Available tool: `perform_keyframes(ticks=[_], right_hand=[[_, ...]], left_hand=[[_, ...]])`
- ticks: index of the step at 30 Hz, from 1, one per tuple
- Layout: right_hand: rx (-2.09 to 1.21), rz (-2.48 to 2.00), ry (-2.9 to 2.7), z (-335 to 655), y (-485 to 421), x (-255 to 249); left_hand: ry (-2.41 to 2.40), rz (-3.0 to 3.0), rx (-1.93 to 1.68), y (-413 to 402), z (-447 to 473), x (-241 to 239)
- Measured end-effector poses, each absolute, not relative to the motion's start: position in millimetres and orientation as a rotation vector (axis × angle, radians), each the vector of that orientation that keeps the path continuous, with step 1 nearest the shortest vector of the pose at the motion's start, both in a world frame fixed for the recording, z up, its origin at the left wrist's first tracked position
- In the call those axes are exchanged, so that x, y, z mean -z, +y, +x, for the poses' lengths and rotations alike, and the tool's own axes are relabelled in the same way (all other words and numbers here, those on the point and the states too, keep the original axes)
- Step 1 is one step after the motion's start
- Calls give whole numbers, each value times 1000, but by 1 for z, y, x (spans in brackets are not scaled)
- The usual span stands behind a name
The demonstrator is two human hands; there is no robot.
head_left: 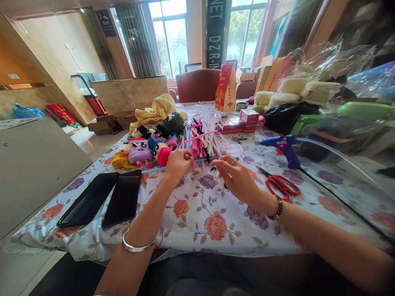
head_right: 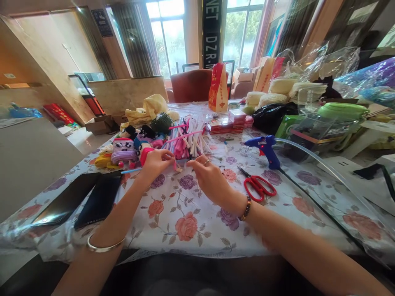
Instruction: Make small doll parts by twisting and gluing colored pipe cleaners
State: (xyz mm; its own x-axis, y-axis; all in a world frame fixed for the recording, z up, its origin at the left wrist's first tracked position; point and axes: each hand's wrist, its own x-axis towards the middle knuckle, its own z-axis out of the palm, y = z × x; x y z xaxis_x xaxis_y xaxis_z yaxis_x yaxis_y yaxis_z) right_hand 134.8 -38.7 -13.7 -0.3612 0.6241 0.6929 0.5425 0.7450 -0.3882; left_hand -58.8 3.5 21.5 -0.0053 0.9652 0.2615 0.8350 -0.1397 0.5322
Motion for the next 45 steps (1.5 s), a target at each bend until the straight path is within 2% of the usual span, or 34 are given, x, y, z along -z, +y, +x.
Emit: perform_keyframes(ticks=[12,23,45], right_hand=[[-145,-973,-1848,134,-34,11],[-546,-1052,-1350,156,-7,7],[-613,-1074,-1368,168,7,17]], left_hand=[[2018,2050,-774,-2,-57,-24],[2061,2025,-777,-5,-57,-25],[2011,2094,-678,-4,-56,-21]])
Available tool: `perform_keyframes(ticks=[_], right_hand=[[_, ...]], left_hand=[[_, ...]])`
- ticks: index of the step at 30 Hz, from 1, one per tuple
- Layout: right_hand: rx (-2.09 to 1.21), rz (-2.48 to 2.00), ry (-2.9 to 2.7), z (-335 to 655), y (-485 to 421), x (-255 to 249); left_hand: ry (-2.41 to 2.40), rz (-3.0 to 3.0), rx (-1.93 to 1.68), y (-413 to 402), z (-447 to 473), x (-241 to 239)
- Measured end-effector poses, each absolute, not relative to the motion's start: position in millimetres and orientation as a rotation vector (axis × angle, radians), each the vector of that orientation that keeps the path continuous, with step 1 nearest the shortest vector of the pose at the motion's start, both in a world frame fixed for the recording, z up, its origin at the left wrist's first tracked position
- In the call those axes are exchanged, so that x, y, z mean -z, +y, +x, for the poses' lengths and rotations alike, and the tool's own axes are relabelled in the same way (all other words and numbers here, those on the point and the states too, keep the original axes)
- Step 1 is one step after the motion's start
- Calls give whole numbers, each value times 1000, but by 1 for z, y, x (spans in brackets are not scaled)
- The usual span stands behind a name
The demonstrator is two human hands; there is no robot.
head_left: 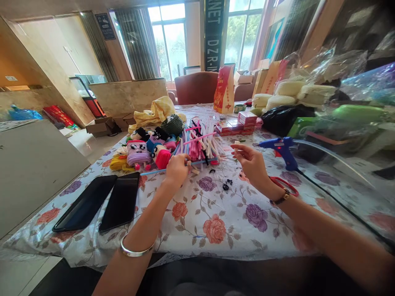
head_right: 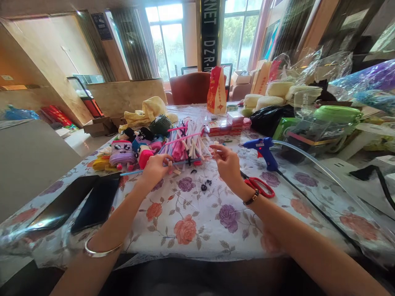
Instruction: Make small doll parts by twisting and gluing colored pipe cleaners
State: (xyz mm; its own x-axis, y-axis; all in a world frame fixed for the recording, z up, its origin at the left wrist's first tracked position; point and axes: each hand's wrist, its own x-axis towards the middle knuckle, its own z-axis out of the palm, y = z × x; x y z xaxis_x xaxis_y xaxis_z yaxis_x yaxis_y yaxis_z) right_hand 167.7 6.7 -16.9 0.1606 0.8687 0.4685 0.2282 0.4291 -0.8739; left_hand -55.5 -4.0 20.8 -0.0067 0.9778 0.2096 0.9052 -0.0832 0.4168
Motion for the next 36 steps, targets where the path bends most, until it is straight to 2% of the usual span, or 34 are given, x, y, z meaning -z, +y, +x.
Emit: perform_keyframes(ticks=[8,14,24,32,36], right_hand=[[-634,-1106,-1411,166,7,18],[-610,-1164,-1535,164,3,18],[-620,-1198,-1631,163,2,17],[-801,-1072,-1562,159,0,15],[-755,-1127,-1619,159,0,17]], left_hand=[[2022,2132,-687,2,-63,-19],[1846,2102,-819,1,-71,-29],[1682,2032,-830,-6,-67,-43],[1662,2018,-710,-5,-69,-40],[1635,1997,-675,-6,-70,-41]])
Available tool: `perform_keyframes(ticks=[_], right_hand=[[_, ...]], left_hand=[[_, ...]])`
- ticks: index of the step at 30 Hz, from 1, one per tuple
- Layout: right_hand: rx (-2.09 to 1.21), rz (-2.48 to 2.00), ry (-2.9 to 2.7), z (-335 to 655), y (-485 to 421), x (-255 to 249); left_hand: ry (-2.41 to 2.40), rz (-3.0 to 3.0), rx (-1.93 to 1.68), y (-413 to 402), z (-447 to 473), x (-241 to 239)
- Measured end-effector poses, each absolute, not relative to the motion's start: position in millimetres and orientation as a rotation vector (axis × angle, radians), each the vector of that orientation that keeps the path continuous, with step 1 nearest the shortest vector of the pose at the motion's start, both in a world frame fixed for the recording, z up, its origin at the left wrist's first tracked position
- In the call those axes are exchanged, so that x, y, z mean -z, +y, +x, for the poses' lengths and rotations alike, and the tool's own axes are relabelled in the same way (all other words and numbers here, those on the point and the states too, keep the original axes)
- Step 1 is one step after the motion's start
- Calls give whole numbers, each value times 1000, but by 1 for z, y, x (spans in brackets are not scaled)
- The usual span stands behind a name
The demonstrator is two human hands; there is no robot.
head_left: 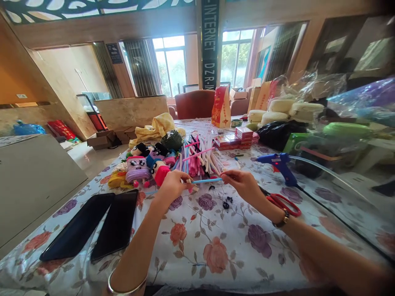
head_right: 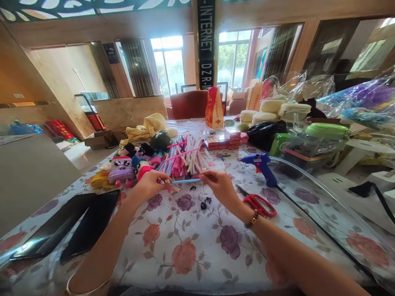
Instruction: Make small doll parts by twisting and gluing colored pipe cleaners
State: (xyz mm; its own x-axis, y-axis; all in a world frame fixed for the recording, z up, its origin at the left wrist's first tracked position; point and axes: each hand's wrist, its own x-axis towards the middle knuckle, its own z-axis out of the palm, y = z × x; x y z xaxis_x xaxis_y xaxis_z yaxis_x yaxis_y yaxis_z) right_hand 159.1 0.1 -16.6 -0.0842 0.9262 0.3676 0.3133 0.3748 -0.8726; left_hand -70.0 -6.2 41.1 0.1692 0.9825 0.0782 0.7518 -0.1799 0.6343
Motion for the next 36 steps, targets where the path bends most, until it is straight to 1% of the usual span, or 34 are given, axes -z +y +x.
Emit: perform_keyframes(ticks=[10,16,23,29,36], right_hand=[[-687,-1185,-1664,155,-4,14],[-768,-1135,-1659,149,-8,11],[-833,-1033,-1705,146,-10,13],[-814,-1046,-1778,148,-10,16],[-720,-979,-1884,147,-11,19]], left_hand=[[1555,1956,-648,-2,-79,-35],[1480,1873,-886,-2,-88,-43],[1929,1880,-984,8,-93,-35],[1915,1892,-879,10,-81,-16],[2008,1933,-722,6,-75,-16]])
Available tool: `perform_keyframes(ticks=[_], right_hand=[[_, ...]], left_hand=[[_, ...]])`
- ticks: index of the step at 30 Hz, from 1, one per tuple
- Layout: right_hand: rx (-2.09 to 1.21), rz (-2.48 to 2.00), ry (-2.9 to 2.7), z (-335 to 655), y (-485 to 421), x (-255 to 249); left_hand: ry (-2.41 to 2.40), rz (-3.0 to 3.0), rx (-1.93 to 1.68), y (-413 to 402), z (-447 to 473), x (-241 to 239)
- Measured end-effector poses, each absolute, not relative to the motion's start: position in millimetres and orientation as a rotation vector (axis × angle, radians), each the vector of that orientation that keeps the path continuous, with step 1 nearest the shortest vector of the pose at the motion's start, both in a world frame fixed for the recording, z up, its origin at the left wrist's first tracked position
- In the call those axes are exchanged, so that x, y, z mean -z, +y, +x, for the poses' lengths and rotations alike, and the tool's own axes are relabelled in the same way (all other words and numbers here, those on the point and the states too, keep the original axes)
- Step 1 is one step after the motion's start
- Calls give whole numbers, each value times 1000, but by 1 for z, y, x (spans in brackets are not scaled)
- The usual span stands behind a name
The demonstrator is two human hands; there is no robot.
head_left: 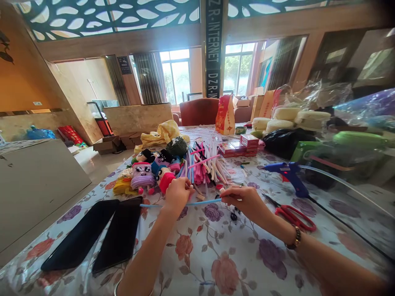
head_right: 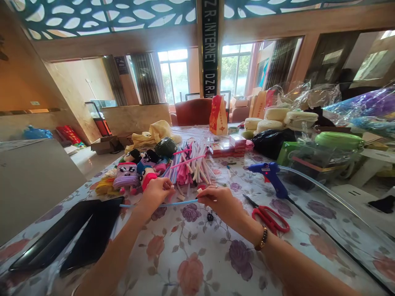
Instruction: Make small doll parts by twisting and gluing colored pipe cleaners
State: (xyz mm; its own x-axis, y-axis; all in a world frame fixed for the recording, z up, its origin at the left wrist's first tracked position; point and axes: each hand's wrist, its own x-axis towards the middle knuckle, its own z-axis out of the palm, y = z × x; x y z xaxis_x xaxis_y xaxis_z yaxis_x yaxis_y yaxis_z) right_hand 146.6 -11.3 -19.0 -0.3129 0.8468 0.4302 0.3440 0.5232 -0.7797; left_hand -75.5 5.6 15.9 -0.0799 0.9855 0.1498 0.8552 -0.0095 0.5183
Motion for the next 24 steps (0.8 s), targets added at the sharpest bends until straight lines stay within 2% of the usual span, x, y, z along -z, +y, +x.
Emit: perform_keyframes(ticks=[6,11,16,19,22,24], right_hand=[[-567,-941,-1975,146,-12,19],[-546,-936,-2007,145,-12,19],[-517,-908,-2024,146,-12,19],[-474,-882,-2058,146,-14,18],[-423,-819,-2123,145,-15,20],[-390,-758,-2167,144,-15,22]], left_hand=[[1874,1916,-792,8,-73,-17],[1661,1906,-717,9,-68,-11],[1770,2017,-731,8,-68,-10],[1844,2054,-888,6,-59,-19],[1753,2228,-972,6,-43,-31],[1642,2489,-865,13,-31,-37]])
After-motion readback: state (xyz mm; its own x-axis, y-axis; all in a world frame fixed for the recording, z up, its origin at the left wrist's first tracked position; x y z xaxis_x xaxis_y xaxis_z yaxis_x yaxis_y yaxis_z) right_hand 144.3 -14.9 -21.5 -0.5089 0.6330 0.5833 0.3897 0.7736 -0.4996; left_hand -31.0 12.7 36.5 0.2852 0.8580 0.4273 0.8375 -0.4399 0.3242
